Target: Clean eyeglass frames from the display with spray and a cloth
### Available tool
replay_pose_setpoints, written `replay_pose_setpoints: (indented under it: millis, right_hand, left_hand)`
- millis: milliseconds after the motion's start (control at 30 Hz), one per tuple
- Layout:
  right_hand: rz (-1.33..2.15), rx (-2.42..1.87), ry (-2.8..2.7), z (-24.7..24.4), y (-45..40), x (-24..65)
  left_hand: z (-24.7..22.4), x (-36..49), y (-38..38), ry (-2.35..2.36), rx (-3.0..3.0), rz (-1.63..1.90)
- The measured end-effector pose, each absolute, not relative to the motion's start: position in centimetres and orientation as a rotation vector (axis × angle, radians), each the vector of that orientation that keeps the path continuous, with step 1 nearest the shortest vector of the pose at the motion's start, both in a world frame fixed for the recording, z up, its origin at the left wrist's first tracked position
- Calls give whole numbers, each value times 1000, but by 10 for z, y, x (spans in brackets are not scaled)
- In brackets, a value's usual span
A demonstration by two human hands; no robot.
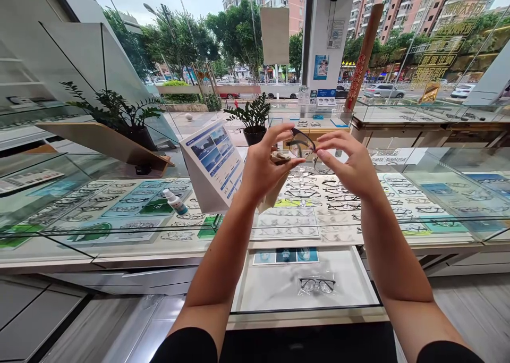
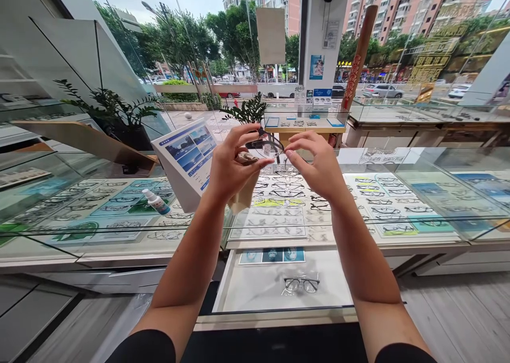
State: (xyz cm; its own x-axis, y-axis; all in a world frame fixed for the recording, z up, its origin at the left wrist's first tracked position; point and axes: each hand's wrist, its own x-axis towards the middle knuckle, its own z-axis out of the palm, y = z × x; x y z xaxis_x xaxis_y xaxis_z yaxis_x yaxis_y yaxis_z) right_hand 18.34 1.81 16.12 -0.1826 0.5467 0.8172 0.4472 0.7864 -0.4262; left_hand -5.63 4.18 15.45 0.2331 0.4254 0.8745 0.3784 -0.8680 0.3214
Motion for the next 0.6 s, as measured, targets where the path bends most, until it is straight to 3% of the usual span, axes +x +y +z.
replay_pose_setpoints:
  millis: [333, 600]
  right_hand:
    - [805, -665, -1895, 163, 22, 190]
    - [914, -645, -1857, 162, 24, 189]
  left_hand:
    - [164, -68, 31, 632, 2432, 1538]
    - [163, -68, 36, 568, 2305, 1415]
